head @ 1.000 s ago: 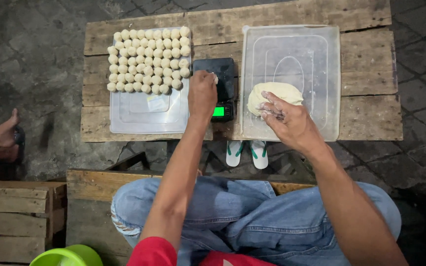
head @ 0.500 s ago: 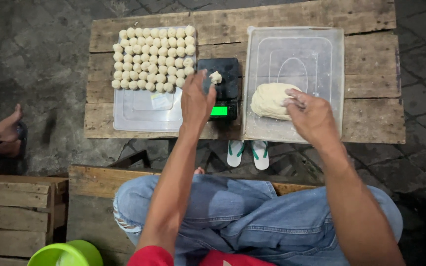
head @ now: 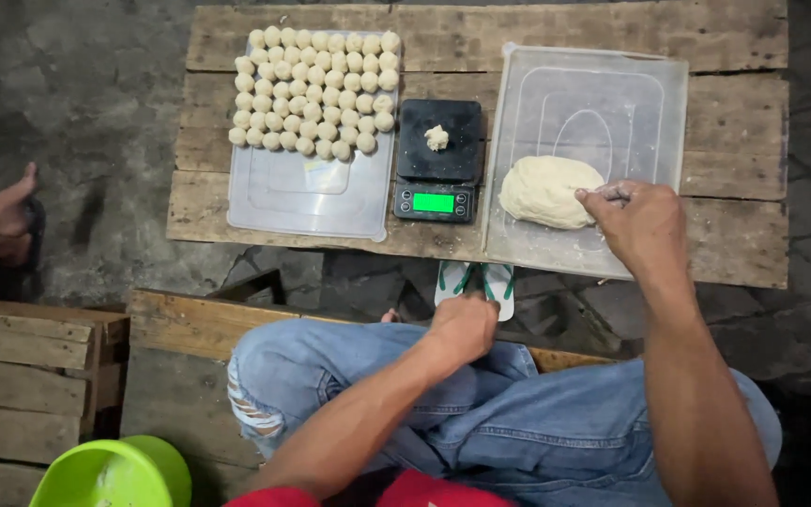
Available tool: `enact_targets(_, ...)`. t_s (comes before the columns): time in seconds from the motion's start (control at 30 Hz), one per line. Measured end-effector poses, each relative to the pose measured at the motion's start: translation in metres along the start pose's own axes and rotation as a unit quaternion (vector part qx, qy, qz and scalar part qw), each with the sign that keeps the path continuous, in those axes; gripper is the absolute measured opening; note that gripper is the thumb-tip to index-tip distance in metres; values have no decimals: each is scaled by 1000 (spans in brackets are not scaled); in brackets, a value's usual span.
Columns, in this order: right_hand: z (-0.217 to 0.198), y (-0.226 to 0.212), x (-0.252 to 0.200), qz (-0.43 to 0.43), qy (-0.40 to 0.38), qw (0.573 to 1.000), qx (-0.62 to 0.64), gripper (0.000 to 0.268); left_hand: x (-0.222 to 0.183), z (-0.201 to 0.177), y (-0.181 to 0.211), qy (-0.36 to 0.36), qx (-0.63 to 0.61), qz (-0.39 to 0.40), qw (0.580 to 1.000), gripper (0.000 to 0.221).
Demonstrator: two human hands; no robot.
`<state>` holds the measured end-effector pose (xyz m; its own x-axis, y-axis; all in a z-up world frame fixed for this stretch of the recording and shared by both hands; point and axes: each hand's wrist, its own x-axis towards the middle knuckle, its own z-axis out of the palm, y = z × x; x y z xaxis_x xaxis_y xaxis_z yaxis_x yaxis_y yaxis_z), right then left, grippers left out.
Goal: The person portions a large mass of dough into small balls by hand, weighs each piece on a digital scale, and places the finished balls onto a tray. The person repeatedly pinches off dough, rolls it into a sphere, and arranges the balls in rows.
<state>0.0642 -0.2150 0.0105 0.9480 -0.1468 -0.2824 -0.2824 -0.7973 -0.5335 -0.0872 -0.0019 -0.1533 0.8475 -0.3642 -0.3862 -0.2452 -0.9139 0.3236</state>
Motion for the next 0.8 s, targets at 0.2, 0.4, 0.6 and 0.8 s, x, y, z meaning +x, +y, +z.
enact_targets(0.2,-4,-5,-9,2,-11,1000,-3,37,-8,-31,8,21,-12,19,1000,23)
enact_targets(0.4,-15,-35,-35,-1,-30,993,117,51,-15,-44,22,-4,-2,10,1000,24)
enact_targets(0.6,-95,-91,-131,-187,-36,903,385,62,-11,-57,24,-92,31,-7,995,34)
enact_targets(0.8,-137,-105,-161,-144,-185,712,661,36,-7,-40,21,-46,45,3,998,32)
